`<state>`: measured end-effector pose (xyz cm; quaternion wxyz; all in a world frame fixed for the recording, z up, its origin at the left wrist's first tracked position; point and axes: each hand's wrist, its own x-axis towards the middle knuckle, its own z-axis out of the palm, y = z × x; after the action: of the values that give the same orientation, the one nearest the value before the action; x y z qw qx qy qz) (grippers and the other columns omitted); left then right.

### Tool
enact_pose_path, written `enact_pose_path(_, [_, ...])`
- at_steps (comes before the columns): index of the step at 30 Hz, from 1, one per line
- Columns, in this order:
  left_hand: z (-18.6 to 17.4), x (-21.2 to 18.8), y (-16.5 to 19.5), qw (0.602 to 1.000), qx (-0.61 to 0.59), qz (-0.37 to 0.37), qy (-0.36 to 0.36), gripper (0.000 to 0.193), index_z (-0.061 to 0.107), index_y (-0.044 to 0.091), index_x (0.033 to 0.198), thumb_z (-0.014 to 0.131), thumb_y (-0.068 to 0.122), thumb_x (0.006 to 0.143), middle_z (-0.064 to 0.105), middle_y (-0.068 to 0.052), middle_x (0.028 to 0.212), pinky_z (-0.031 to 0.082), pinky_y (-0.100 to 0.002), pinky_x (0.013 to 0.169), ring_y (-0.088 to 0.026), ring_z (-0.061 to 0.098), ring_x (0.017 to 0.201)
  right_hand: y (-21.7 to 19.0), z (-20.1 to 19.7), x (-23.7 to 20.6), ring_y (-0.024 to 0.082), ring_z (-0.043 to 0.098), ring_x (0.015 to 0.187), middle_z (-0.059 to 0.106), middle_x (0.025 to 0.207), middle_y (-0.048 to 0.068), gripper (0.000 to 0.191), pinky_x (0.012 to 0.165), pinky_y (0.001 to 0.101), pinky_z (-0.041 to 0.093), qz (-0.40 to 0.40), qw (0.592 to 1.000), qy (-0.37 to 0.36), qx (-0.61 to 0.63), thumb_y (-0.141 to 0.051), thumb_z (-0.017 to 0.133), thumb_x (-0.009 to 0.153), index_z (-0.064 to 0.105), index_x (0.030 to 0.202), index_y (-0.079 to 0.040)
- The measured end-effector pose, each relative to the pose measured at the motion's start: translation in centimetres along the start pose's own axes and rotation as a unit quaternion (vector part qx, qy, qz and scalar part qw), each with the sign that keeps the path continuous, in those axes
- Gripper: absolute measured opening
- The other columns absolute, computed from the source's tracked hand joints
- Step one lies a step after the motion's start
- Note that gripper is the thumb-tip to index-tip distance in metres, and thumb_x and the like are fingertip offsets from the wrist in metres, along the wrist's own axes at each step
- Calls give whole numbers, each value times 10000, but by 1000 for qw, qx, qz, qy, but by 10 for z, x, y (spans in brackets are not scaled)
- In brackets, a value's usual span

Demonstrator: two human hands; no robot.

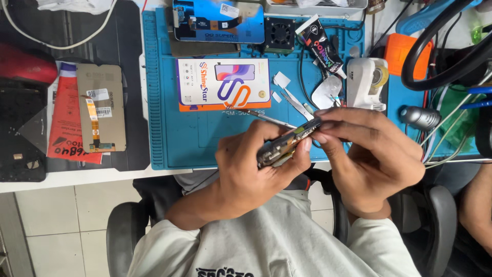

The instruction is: The person disassembles and reassembles a smartphone at a repair bench. They pry off the back cover, lift out the battery, work on the internal frame, then align the cover and press it back onto the phone body by hand.

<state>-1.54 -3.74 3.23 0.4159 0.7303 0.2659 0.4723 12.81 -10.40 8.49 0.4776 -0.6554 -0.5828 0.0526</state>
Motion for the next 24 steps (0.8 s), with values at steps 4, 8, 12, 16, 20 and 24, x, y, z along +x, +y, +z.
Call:
enact_pose_path(4, [3,4,-5,996,43,75,21,265,547,27,1001,802,96,991,705,-58,867,557,-282,589,-170,721,717,-3,1,3,266,732,927,711,1037,233,138,757,305,588,-17,998,-23,-59,155,740,881,645,967,105])
enact_pose_path(8, [5,7,-5,992,70,101,35,247,543,16,1013,783,76,1018,717,-86,918,582,-297,634,-215,754,796,-6,4,5,262,720,964,688,1084,216,152,797,313,602,-21,994,-33,-104,164,724,927,634,1021,85])
enact_pose_path(12, [4,8,-2,990,89,99,36,246,546,5,1000,783,72,1002,723,-97,909,572,-317,633,-222,748,769,-6,7,6,273,706,950,668,1085,219,167,809,339,589,-37,991,-46,-120,172,688,932,594,1035,80])
enact_pose_path(16, [4,9,-3,990,92,100,35,243,539,7,1003,774,66,1012,714,-92,898,572,-320,639,-224,745,771,0,8,8,283,690,951,665,1083,217,181,765,330,570,-60,988,-54,-132,181,656,943,563,1056,75])
enact_pose_path(20, [7,8,-3,991,84,96,45,251,539,8,991,781,70,1010,710,-80,871,562,-316,621,-207,735,736,6,8,6,289,686,959,668,1080,208,185,772,333,569,-79,985,-52,-145,185,654,943,567,1061,71])
enact_pose_path(24, [5,7,-3,993,72,90,41,253,551,10,990,791,92,994,710,-78,857,565,-312,621,-196,732,717,6,2,2,265,693,946,675,1118,205,189,788,308,567,-58,990,-67,-107,155,697,971,580,1091,67])
